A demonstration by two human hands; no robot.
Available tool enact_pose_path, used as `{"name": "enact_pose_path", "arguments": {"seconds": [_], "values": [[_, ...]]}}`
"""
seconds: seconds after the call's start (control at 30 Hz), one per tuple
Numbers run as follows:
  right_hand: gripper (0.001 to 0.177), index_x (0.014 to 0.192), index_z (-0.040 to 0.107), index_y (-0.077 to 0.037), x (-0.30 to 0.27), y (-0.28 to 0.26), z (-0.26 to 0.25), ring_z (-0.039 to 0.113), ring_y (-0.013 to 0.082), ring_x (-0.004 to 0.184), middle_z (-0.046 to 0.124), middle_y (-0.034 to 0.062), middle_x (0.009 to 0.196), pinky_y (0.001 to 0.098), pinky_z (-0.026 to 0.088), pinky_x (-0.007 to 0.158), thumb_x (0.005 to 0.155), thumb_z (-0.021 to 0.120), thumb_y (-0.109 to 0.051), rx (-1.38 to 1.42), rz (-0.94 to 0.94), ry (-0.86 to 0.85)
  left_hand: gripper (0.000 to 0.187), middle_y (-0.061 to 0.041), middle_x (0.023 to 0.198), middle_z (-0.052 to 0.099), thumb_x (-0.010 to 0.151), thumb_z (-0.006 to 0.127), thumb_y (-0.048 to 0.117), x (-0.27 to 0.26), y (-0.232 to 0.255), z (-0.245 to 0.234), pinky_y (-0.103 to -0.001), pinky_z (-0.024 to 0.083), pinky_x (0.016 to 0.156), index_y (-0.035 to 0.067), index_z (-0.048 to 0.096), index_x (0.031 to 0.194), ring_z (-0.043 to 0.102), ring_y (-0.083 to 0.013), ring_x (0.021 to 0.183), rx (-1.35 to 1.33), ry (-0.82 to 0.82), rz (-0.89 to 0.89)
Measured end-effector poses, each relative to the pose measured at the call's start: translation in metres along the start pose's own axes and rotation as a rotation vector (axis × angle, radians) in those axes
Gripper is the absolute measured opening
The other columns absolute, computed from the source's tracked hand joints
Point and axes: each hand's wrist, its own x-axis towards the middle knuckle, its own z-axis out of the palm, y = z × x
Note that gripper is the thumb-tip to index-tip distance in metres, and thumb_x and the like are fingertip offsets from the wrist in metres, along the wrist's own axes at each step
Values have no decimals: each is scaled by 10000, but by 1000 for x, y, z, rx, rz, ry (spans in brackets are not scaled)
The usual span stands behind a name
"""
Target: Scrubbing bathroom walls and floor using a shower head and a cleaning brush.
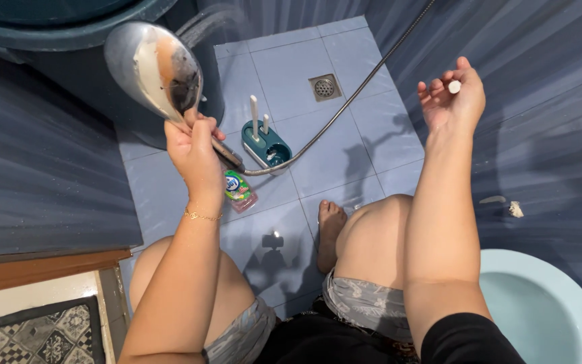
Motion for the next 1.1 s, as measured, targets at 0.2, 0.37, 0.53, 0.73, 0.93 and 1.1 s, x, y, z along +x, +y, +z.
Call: {"name": "enact_pose_path", "arguments": {"seconds": [0.2,0.37,0.53,0.73,0.93,1.1], "values": [[500,1392,534,-68,-4,5,3,531,192,543,558,57,713,485,561,758,893,527,-26,-6,4,-33,245,-64,885,542,903,632,-36,3,2,-10,-295,531,645,81,417,910,548,-134,682,55,-7,39],[505,1406,519,-65,-5,8,8,523,189,538,562,59,719,487,561,755,902,526,-28,-18,3,-33,261,-58,873,540,913,632,-52,4,18,-21,-294,537,621,80,407,906,544,-126,666,77,-18,81],[507,1423,517,-57,-8,10,11,523,186,540,567,62,725,487,562,749,916,522,-33,-26,4,-35,235,-48,829,544,952,642,-55,14,42,-55,-274,530,596,59,438,942,533,-111,622,228,6,106],[484,1425,515,-68,2,14,8,527,194,546,567,64,724,493,569,744,941,535,-71,-16,25,-70,229,-49,941,578,978,653,-41,25,75,-102,-266,558,653,59,454,1028,593,-118,726,281,164,174],[242,1193,511,-52,25,22,-2,527,222,551,545,76,700,502,571,732,999,608,-159,5,88,-122,241,-58,993,581,956,671,-12,33,88,-155,-282,566,704,68,477,1074,601,-133,801,224,358,179],[106,912,590,-81,5,28,19,534,221,560,576,66,681,498,568,755,977,618,-159,-1,96,-121,216,-63,991,583,941,662,-14,36,92,-183,-302,588,724,55,489,1051,610,-141,818,128,417,121]]}}
